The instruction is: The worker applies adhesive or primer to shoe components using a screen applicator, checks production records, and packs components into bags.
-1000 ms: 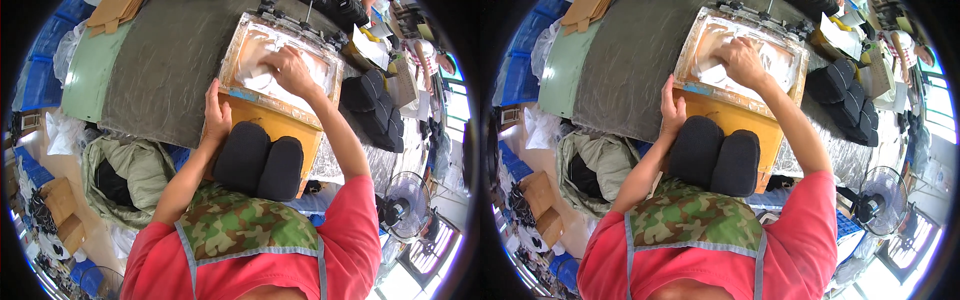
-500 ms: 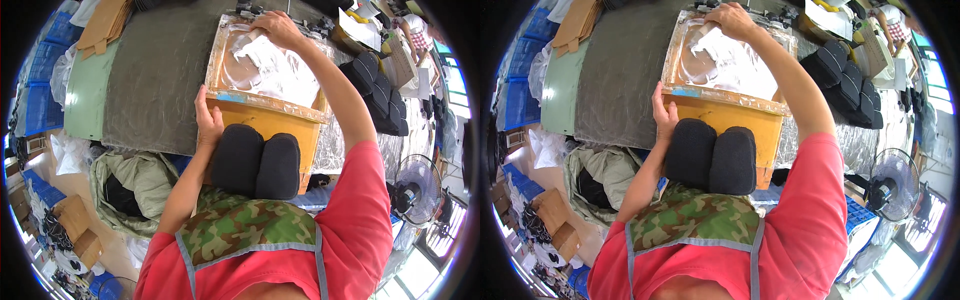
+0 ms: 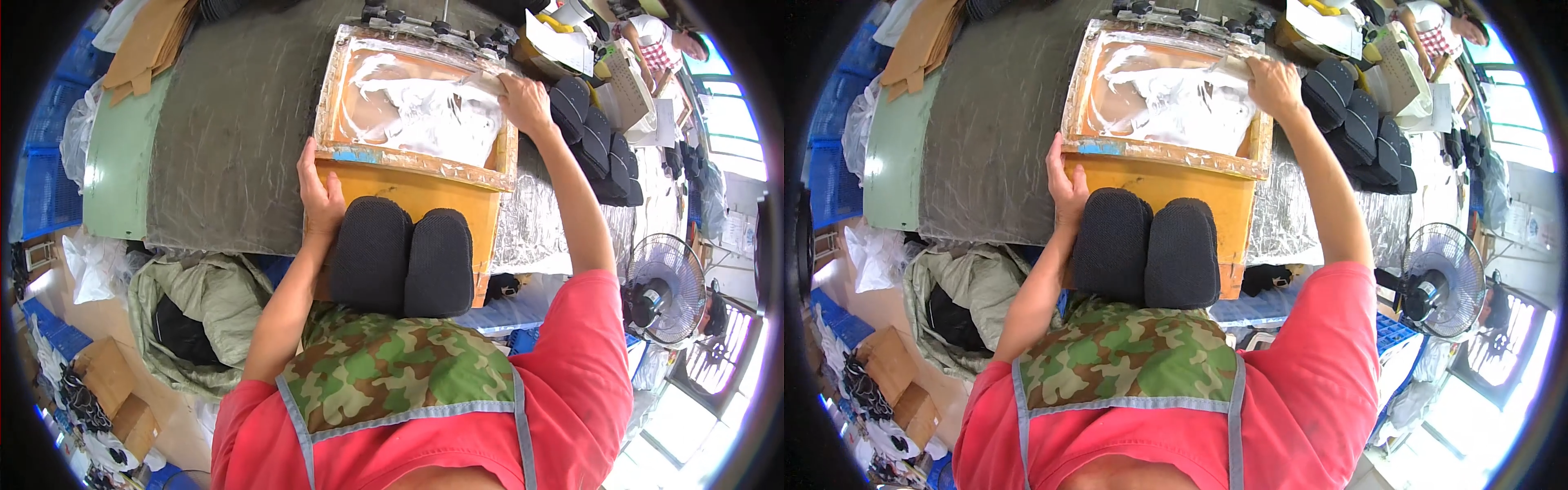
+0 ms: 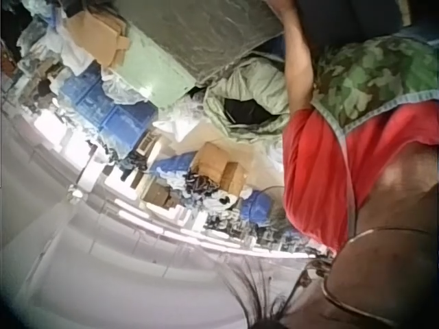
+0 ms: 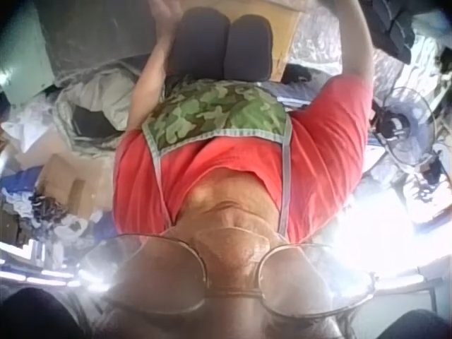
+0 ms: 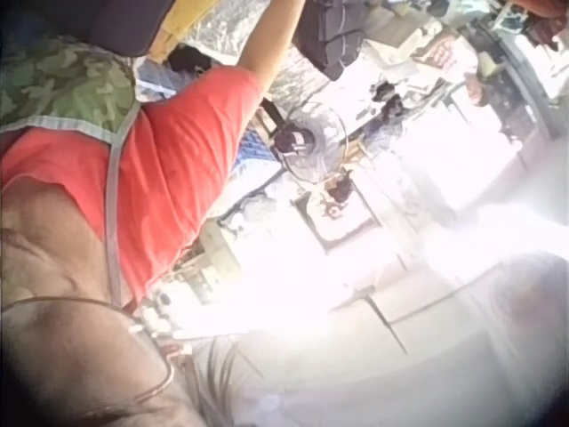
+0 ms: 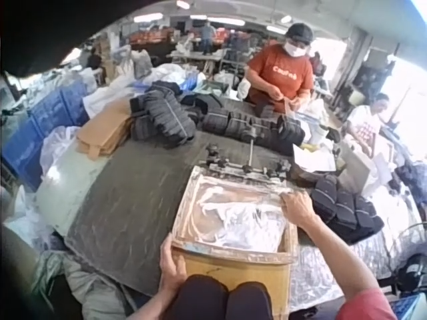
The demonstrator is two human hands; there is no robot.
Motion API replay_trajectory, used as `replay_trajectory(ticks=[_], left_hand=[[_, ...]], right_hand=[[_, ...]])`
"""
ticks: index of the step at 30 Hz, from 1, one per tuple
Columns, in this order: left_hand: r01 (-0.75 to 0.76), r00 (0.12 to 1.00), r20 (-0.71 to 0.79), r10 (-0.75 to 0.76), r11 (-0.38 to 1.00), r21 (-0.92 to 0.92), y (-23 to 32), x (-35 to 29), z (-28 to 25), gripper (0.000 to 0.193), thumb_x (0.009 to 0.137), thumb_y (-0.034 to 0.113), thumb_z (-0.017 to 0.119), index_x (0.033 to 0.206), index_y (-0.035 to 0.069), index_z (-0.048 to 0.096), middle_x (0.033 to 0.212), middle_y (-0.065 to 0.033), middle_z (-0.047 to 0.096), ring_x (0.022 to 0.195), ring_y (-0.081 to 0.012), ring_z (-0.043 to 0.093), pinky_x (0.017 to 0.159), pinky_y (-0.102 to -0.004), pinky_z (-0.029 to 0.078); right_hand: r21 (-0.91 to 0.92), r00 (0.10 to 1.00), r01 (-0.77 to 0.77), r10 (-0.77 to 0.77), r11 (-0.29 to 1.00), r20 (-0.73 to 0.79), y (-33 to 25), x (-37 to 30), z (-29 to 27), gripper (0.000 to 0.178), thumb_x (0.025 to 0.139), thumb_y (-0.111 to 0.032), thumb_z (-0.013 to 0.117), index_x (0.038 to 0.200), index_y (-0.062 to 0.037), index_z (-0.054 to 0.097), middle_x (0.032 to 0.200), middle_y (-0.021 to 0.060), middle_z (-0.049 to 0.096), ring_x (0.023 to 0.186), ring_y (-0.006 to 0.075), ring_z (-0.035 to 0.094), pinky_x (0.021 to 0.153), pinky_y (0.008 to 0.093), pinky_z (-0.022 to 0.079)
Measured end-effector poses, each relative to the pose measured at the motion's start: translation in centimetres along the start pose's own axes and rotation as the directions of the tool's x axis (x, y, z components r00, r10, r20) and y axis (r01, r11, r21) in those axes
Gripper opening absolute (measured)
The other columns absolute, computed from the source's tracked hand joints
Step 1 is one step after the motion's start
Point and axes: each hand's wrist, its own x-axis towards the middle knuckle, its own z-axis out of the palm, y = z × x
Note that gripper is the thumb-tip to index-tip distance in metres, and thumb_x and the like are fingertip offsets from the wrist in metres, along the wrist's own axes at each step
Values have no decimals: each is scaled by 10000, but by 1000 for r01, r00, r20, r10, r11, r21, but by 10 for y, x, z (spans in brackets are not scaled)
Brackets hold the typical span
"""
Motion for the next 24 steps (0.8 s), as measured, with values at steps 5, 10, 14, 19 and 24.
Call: replay_trajectory(ticks=[5, 10, 14, 19, 24], left_hand=[[-26, 999, -31, 27, 999, 34, 3, 2, -4, 618, 799, -59, 442, 1403, 5, 328, 1398, -208, 398, 1307, -351, 387, 1107, -410, 304], [-86, 995, -44, 86, 996, 9, 2, 4, -4, 631, 781, -51, 447, 1398, 5, 328, 1384, -219, 410, 1292, -373, 396, 1095, -415, 325], [-62, 997, -42, 62, 998, -1, 0, 2, -5, 630, 782, -41, 445, 1399, 3, 326, 1384, -225, 407, 1287, -377, 399, 1095, -417, 324], [-87, 994, -57, 89, 996, 35, -2, 1, -8, 639, 776, -39, 441, 1402, -15, 313, 1385, -240, 395, 1286, -389, 391, 1095, -423, 324], [-83, 996, -21, 83, 997, 6, 2, 3, -2, 649, 775, -36, 441, 1408, -17, 297, 1391, -242, 380, 1290, -392, 379, 1096, -429, 319]], right_hand=[[13, 984, -148, 146, 989, 103, -42, -27, -12, 250, 742, -198, 578, 940, -47, 595, 860, 193, 649, 805, 410, 627, 756, 495, 490], [150, 962, -274, 273, 950, 27, -39, -9, -17, 276, 748, -196, 566, 966, -28, 583, 886, 238, 656, 848, 427, 636, 755, 500, 488], [20, 965, -258, 256, 966, 50, -38, -25, -16, 262, 743, -200, 576, 906, 5, 557, 894, 257, 655, 835, 431, 642, 761, 503, 498], [75, 916, -382, 367, 921, 161, -79, -59, -19, 374, 732, -240, 591, 965, 49, 548, 943, 277, 649, 896, 436, 638, 814, 491, 491], [389, 903, -426, 408, 817, 131, -107, -12, -6, 492, 691, -307, 628, 1023, 55, 603, 958, 262, 655, 917, 393, 639, 827, 420, 484]])
